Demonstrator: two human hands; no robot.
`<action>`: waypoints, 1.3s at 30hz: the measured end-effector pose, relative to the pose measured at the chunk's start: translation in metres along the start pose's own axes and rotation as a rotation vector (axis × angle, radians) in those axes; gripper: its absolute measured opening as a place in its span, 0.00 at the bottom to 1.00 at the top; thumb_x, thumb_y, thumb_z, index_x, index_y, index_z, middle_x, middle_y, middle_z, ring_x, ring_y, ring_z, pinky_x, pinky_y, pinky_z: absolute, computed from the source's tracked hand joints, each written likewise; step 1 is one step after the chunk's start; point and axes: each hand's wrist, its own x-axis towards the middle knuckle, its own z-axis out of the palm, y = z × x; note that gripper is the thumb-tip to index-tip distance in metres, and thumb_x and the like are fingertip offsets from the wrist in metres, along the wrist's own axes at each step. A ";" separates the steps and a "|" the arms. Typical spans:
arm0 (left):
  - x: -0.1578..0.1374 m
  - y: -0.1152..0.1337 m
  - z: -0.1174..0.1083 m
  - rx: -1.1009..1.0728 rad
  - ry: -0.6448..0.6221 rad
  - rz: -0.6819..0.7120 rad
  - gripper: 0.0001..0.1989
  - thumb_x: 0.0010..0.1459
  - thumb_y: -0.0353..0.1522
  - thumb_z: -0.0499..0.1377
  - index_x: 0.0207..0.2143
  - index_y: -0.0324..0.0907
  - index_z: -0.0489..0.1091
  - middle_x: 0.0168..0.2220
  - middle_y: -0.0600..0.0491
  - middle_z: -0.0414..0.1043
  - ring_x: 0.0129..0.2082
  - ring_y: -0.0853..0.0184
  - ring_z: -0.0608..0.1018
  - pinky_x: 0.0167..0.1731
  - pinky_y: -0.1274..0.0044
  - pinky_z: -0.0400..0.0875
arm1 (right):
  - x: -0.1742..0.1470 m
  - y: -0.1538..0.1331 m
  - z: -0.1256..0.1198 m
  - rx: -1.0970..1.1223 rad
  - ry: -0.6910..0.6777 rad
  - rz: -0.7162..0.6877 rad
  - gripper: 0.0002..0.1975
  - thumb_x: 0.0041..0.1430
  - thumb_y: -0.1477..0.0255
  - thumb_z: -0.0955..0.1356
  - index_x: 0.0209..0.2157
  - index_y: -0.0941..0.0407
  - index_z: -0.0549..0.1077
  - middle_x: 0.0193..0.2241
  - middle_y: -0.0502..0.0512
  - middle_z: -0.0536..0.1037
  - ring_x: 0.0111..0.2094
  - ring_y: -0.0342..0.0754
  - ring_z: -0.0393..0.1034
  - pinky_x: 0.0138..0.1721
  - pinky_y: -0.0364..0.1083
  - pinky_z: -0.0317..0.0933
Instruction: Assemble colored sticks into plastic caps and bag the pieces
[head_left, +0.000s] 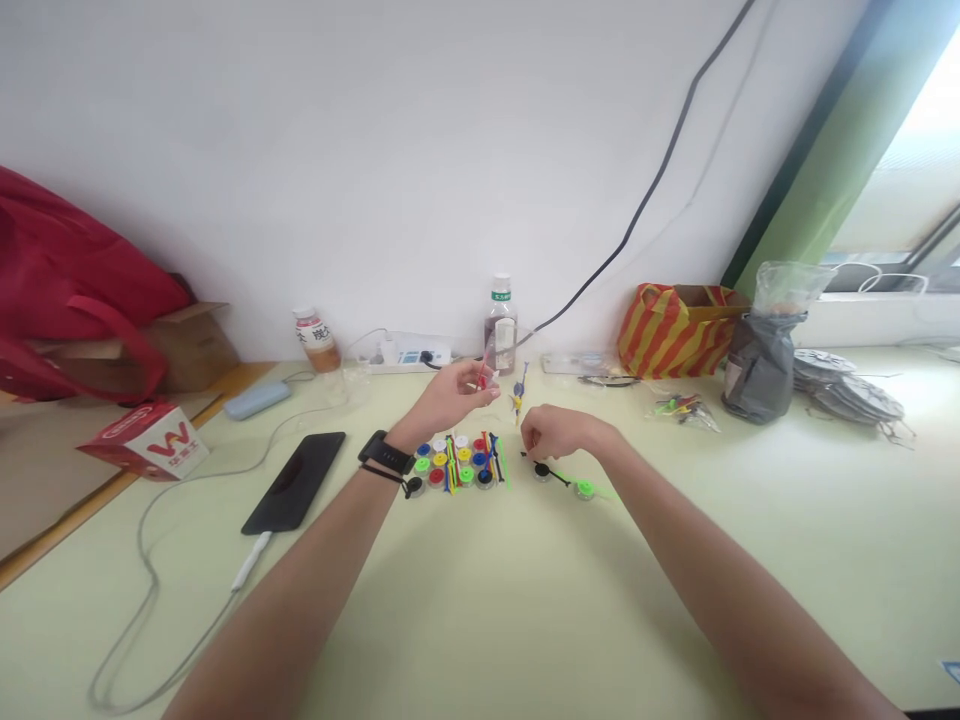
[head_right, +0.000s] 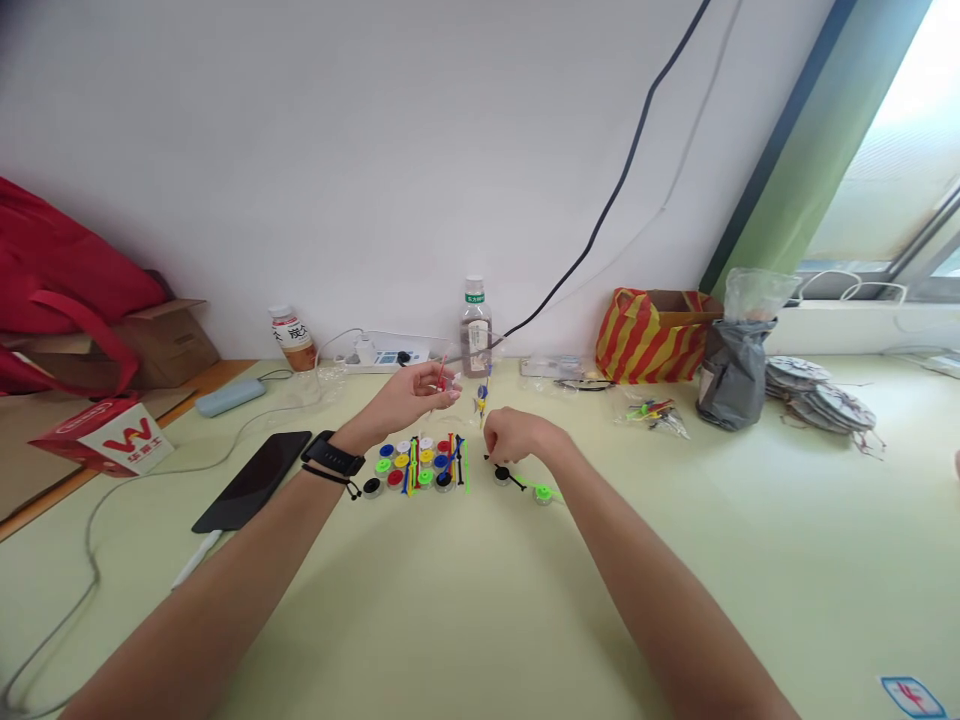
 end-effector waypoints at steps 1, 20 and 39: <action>0.000 0.000 0.000 0.003 -0.005 0.003 0.20 0.54 0.42 0.70 0.45 0.41 0.74 0.44 0.47 0.80 0.39 0.64 0.80 0.38 0.73 0.74 | 0.003 -0.003 0.004 -0.003 -0.015 -0.006 0.05 0.53 0.74 0.73 0.34 0.58 0.80 0.31 0.55 0.83 0.27 0.45 0.76 0.27 0.40 0.63; 0.001 0.000 -0.001 0.099 -0.023 0.077 0.19 0.54 0.43 0.69 0.44 0.41 0.78 0.42 0.48 0.80 0.36 0.65 0.78 0.40 0.71 0.75 | 0.001 -0.013 0.009 -0.143 -0.060 0.032 0.18 0.45 0.78 0.71 0.42 0.55 0.79 0.42 0.59 0.82 0.35 0.52 0.76 0.27 0.43 0.61; 0.003 0.001 -0.002 0.131 -0.008 0.080 0.18 0.56 0.42 0.68 0.45 0.41 0.78 0.46 0.46 0.80 0.36 0.64 0.78 0.40 0.71 0.75 | -0.005 0.000 -0.006 -0.074 -0.243 -0.073 0.10 0.45 0.69 0.75 0.31 0.55 0.77 0.36 0.53 0.81 0.35 0.50 0.73 0.30 0.43 0.60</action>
